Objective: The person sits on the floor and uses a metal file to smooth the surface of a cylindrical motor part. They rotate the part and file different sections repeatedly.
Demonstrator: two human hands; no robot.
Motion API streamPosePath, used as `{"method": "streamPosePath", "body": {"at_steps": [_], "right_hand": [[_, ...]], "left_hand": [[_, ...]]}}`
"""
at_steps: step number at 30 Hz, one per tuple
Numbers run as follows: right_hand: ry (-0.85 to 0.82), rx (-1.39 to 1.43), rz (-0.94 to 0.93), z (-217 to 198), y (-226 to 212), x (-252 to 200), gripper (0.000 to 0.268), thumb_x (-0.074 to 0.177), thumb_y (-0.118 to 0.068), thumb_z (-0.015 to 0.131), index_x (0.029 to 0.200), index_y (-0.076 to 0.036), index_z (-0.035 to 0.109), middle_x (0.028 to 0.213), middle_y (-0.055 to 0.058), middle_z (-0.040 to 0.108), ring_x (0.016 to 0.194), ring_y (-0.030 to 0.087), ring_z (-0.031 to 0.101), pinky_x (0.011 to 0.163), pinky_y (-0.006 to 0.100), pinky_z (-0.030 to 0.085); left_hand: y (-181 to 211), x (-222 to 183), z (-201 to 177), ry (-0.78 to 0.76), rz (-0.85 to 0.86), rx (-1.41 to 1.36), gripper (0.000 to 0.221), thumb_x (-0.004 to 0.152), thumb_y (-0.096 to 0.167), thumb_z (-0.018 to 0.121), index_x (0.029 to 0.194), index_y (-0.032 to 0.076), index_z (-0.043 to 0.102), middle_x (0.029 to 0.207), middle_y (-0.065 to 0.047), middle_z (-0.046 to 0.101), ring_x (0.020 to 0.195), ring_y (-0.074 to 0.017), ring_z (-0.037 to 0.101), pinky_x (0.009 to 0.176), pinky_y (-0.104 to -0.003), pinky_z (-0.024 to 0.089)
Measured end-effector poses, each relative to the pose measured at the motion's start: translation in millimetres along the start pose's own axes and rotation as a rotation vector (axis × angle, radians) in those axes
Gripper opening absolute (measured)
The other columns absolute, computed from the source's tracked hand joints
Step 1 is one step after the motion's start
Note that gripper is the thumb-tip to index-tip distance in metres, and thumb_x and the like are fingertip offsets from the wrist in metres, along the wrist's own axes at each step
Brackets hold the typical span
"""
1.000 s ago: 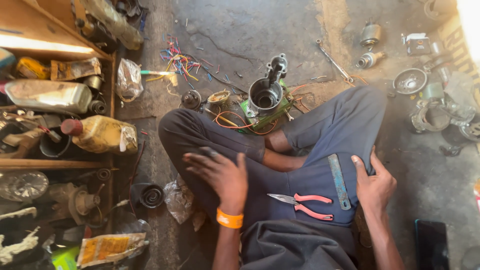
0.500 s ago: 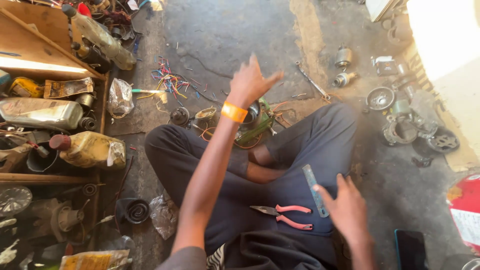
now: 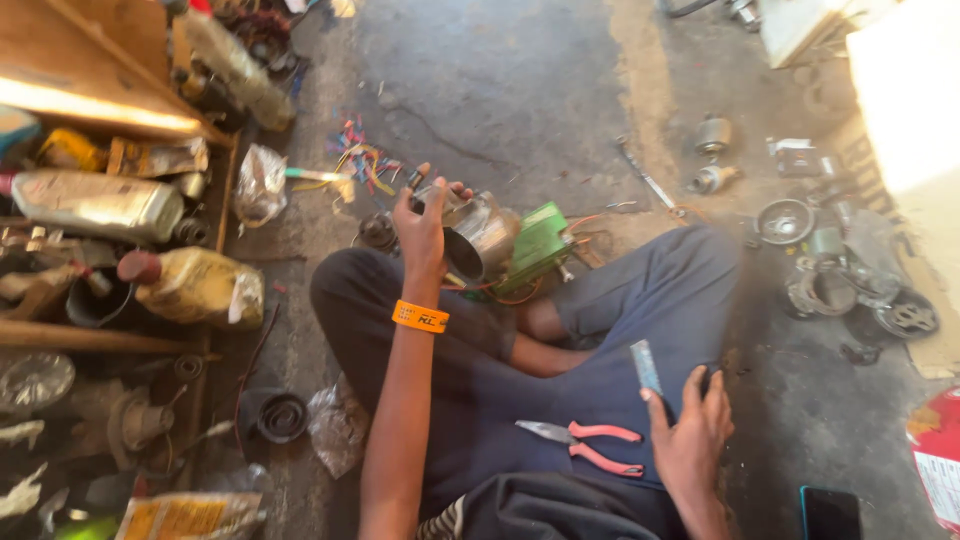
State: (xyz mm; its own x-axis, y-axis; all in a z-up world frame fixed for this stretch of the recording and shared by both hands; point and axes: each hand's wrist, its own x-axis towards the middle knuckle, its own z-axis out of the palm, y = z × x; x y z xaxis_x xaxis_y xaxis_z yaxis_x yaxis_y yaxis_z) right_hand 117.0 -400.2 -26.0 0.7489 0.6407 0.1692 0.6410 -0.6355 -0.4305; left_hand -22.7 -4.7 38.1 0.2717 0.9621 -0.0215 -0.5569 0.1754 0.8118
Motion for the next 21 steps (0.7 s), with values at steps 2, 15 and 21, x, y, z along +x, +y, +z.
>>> {"method": "streamPosePath", "body": {"at_steps": [2,15,21], "right_hand": [[0.017,0.039,-0.014,2.7,1.5,-3.3,0.080,0.093,-0.044,0.067,0.149,0.009,0.048,0.152,0.040,0.040,0.140,0.052,0.040,0.114,0.056,0.032],[0.087,0.214,0.060,-15.7,-19.6,-2.0,0.036,0.091,-0.021,0.078,0.122,-0.004,0.071,0.142,0.024,0.056,0.129,0.035,0.052,0.099,0.043,0.046],[-0.099,0.225,0.172,-32.8,-17.1,20.9,0.028,0.090,-0.016,0.079,0.112,-0.002,0.069,0.111,0.013,0.069,0.095,0.024,0.066,0.080,0.034,0.052]], "left_hand": [[1.0,-9.5,-19.9,0.023,-0.006,-0.141,0.042,0.098,0.012,0.063,0.137,-0.001,0.050,0.099,-0.019,0.071,0.088,-0.0269,0.074,0.081,-0.043,0.062],[-15.2,-20.6,-50.9,0.070,0.078,-0.228,0.034,0.097,0.011,0.074,0.124,-0.004,0.060,0.102,-0.016,0.070,0.093,-0.0261,0.072,0.090,-0.042,0.059],[-30.8,-22.3,-66.0,0.302,0.040,0.087,0.061,0.088,0.020,0.083,0.136,-0.006,0.055,0.114,-0.010,0.067,0.101,-0.0146,0.065,0.093,-0.029,0.051]]}}
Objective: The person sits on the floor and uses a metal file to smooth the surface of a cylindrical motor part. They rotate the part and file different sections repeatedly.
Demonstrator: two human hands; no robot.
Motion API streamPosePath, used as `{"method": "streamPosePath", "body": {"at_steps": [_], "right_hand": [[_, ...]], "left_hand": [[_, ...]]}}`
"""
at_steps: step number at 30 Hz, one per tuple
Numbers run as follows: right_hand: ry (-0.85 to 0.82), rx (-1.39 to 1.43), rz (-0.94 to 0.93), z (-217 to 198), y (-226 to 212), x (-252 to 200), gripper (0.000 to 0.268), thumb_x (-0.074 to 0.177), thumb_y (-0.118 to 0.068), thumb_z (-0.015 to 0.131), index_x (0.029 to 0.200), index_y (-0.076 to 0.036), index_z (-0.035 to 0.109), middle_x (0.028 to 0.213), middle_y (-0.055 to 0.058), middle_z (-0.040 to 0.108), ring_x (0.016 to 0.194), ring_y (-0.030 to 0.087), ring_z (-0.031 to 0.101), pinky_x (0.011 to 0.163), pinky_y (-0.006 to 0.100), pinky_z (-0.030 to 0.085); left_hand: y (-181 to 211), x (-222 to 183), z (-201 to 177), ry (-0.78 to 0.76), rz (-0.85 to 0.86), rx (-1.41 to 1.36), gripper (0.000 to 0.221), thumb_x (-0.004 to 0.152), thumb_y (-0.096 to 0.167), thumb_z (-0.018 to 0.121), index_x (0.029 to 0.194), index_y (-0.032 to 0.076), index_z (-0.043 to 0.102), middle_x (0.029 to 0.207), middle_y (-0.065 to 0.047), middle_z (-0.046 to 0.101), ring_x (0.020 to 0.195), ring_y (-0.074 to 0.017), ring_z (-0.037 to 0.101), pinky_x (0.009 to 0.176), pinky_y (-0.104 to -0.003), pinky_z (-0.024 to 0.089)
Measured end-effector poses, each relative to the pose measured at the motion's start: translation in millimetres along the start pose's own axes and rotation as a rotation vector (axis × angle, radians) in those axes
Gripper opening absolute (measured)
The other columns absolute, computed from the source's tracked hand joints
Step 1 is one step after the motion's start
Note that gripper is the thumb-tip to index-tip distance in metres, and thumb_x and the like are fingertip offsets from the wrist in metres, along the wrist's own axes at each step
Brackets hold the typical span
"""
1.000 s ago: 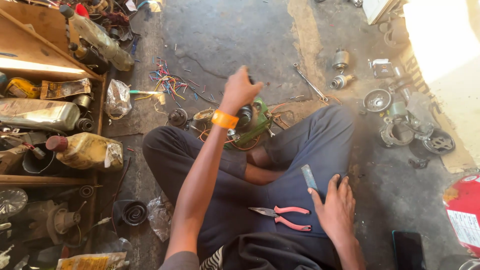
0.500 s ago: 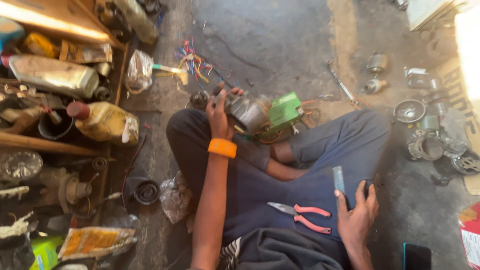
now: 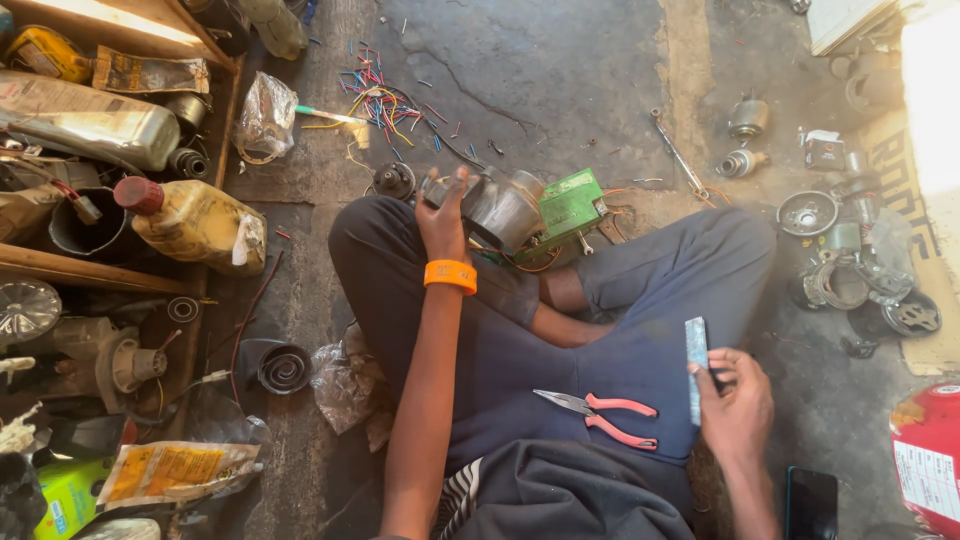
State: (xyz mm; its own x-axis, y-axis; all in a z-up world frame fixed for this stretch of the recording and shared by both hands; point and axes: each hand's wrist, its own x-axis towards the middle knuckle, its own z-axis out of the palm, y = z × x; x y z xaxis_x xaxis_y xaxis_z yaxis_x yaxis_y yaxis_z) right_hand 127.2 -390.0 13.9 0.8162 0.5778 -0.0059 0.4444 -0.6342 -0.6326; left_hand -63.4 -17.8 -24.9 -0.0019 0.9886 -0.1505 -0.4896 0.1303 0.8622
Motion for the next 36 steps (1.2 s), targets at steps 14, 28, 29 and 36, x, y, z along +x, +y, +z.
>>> {"method": "streamPosePath", "body": {"at_steps": [14,28,29,36], "right_hand": [[-0.395,0.889,-0.249,109.6,-171.4,85.8,0.033,0.099,-0.001,0.064,0.132,0.000,0.058,0.099,0.005,0.065,0.072,0.005,0.058,0.054,0.020,0.044],[-0.335,0.745,-0.298,129.1,-192.8,77.5,0.049,0.100,-0.006,0.061,0.149,-0.004,0.052,0.085,0.005,0.067,0.062,0.006,0.059,0.052,0.023,0.048],[-0.302,0.685,-0.352,128.6,-194.2,76.6,0.051,0.102,-0.008,0.061,0.151,-0.006,0.052,0.088,0.004,0.068,0.065,0.005,0.060,0.055,0.023,0.050],[-0.215,0.559,-0.454,135.9,-202.4,66.8,0.051,0.106,-0.014,0.060,0.156,-0.009,0.050,0.097,0.004,0.069,0.067,0.006,0.056,0.058,0.024,0.047]], "left_hand": [[-29.7,-5.8,14.4,-0.072,0.153,-0.112,0.077,0.092,0.010,0.076,0.157,0.000,0.036,0.116,-0.012,0.066,0.100,-0.0169,0.067,0.092,-0.034,0.055],[-20.8,-2.8,34.1,-0.146,0.012,-0.238,0.043,0.084,0.011,0.079,0.123,-0.001,0.064,0.099,-0.006,0.072,0.091,-0.0161,0.069,0.087,-0.032,0.055],[-27.1,-1.1,32.6,-0.141,0.043,-0.221,0.042,0.084,0.009,0.079,0.122,-0.002,0.064,0.099,-0.006,0.072,0.090,-0.0165,0.069,0.086,-0.033,0.055],[-40.0,3.2,28.0,-0.128,0.089,-0.260,0.051,0.083,0.005,0.077,0.130,-0.004,0.059,0.100,-0.007,0.069,0.086,-0.0166,0.069,0.081,-0.032,0.056]]}}
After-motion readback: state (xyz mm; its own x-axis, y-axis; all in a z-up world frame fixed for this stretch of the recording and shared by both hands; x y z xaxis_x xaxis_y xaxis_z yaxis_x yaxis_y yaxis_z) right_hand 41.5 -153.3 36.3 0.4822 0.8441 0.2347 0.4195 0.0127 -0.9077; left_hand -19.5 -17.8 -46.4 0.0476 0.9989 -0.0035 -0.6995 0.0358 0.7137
